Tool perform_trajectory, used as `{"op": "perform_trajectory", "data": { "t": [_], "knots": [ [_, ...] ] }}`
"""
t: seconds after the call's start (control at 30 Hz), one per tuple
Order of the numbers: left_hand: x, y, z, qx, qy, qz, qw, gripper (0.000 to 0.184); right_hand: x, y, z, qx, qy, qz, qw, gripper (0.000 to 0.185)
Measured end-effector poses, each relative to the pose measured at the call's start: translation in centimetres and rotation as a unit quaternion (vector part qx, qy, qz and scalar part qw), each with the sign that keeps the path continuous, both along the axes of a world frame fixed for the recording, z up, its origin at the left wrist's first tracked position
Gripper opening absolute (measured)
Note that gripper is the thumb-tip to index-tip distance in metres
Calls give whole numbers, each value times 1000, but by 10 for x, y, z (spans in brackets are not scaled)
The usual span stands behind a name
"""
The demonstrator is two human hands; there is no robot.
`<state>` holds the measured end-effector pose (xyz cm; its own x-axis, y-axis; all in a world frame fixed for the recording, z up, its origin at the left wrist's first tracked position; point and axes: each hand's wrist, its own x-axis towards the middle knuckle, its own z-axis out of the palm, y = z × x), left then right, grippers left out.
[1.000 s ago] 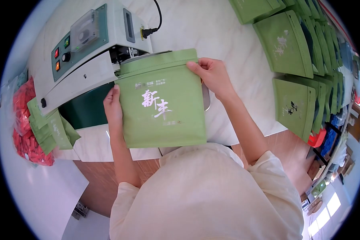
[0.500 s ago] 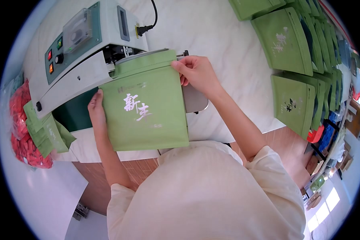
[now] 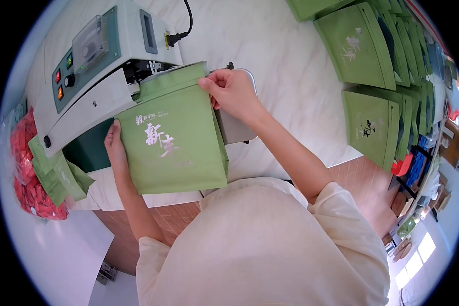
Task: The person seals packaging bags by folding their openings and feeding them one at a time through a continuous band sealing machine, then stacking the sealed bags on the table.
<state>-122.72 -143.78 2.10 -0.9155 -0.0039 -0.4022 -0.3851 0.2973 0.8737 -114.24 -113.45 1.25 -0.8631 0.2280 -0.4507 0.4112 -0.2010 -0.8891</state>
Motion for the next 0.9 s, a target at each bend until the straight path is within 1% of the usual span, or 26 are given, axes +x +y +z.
{"op": "perform_trajectory", "data": {
  "t": [0.07, 0.27, 0.33, 0.43, 0.53, 0.67, 0.73, 0.77, 0.83, 0.87, 0.9],
  "knots": [
    [0, -2, 2, -4, 4, 0, 1000, 34, -2, -3, 0, 16, 12, 0, 1000, 27],
    [-5, -14, 2, -5, 7, 1, 1000, 35, -6, -8, 7, -12, 1, 0, 1000, 27],
    [-8, -19, 3, -17, -1, -1, 1000, 35, -8, -9, 9, -24, -11, 26, 999, 29],
    [-10, -25, 3, -37, 6, -13, 999, 35, -10, -11, 13, -24, -13, 32, 999, 29],
    [-12, -29, 4, -46, 7, -10, 999, 35, -13, -18, 8, -36, -3, 9, 999, 28],
    [-13, -36, 6, -24, -5, -17, 1000, 35, -15, -24, 3, -30, 5, 13, 999, 28],
    [-8, -33, 12, -106, 18, 9, 994, 35, -17, -27, 3, -24, 1, 10, 1000, 29],
    [-4, -33, 17, -107, 18, 9, 994, 35, -18, -28, 3, -25, 2, 10, 1000, 29],
    [10, -33, 28, -152, 87, -1, 985, 35, -20, -30, 5, -17, -8, 28, 999, 29],
    [18, -34, 31, -152, 87, -3, 984, 35, -21, -31, 4, -18, -8, 27, 999, 29],
    [30, -36, 32, -162, 153, 24, 975, 34, -21, -34, 0, -10, 2, 23, 1000, 29]
  ]
}}
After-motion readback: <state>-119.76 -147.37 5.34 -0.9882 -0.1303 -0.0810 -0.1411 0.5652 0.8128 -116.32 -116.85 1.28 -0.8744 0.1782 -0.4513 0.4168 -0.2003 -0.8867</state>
